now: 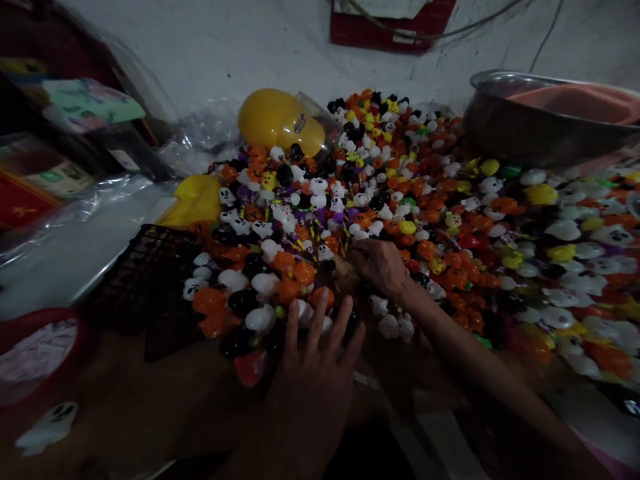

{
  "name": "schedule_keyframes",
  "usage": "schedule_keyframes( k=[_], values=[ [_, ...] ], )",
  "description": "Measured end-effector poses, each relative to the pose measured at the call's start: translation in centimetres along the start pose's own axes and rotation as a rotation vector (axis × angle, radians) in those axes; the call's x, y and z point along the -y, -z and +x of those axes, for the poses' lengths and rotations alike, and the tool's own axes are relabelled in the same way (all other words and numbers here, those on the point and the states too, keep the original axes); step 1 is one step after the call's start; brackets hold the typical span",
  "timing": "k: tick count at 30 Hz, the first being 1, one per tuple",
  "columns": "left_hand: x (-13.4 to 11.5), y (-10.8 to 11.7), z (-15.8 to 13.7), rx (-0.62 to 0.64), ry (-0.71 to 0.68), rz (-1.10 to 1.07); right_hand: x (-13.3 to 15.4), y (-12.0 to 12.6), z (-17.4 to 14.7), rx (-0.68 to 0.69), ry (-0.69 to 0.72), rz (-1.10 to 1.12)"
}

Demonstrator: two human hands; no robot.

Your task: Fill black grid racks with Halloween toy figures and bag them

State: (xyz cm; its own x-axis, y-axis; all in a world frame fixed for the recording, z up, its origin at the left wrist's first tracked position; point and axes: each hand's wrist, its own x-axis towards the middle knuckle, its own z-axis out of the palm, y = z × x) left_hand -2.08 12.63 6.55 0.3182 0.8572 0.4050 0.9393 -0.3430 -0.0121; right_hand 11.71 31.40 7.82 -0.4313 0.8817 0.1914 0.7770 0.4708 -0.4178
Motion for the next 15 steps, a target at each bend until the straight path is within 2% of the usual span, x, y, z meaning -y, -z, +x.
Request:
schedule_keyframes(
  k=[3,8,15],
  values=[
    [-0.1,-0.2,0.1,-0.066,-0.009,0.028,1.8,-0.6,3.1,0.085,0.007,-0.093],
    [-0.4,0.0,0.3,0.022,-0.011,0.047,4.9,-1.8,7.3,0.221,0.038,-0.147],
    [-0.7,-0.4,0.2,-0.008,0.010,0.043,6.4,-4.1,10.7,0.308,0.000,-0.175]
  ],
)
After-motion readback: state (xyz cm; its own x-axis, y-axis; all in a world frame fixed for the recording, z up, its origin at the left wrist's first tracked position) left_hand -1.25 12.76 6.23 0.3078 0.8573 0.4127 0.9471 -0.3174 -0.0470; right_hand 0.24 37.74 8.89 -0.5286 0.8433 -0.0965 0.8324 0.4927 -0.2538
